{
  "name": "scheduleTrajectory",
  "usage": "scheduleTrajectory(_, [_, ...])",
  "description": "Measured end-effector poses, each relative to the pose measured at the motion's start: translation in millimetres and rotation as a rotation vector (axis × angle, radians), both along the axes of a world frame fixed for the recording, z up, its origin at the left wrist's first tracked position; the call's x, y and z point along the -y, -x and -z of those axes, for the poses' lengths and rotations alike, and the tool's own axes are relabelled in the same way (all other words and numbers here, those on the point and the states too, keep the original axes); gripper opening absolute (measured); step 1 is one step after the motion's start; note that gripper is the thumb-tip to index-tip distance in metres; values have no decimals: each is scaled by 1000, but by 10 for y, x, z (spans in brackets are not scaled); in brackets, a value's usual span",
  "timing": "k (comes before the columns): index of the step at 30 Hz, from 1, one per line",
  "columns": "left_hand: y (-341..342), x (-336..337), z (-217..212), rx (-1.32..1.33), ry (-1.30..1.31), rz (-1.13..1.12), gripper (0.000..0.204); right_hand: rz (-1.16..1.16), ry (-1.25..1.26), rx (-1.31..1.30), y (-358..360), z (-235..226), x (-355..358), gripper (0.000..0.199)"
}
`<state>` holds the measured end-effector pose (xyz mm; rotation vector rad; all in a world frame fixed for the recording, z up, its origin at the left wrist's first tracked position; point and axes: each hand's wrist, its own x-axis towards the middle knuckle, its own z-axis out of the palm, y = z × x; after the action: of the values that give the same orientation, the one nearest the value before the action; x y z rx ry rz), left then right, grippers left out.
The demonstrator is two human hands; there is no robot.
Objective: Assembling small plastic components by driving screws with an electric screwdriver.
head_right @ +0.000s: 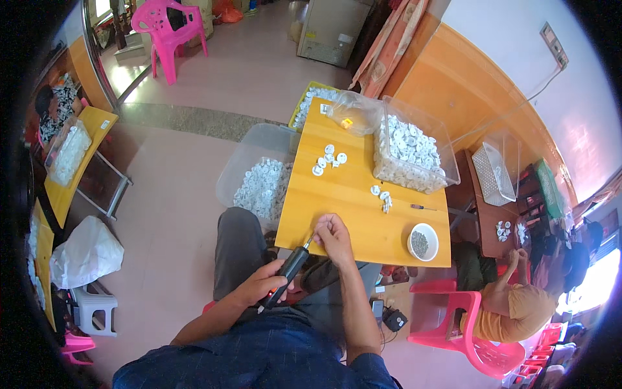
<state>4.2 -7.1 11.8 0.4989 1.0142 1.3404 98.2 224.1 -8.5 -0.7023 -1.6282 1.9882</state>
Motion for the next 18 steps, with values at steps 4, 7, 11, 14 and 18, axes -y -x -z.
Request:
scheduleTrajectory(4, [10, -23, 19, 7, -9, -20, 35, -61, 23, 8, -15, -10, -7, 5])
scheduleTrajectory(7, [27, -40, -4, 4, -27, -15, 33, -62, 91, -60, -18, -15, -37, 5])
scheduleTrajectory(11, [22, -54, 7, -19, -11, -7, 33, -24, 101, -48, -16, -27, -42, 5])
scheduleTrajectory(14, [25, -47, 10, 13, -15, -6, 34, -58, 95, -60, -24, -21, -45, 5])
scheduleTrajectory(18, [39, -32, 19, -1, -12, -1, 35, -72, 65, -41, -21, -68, -43, 4])
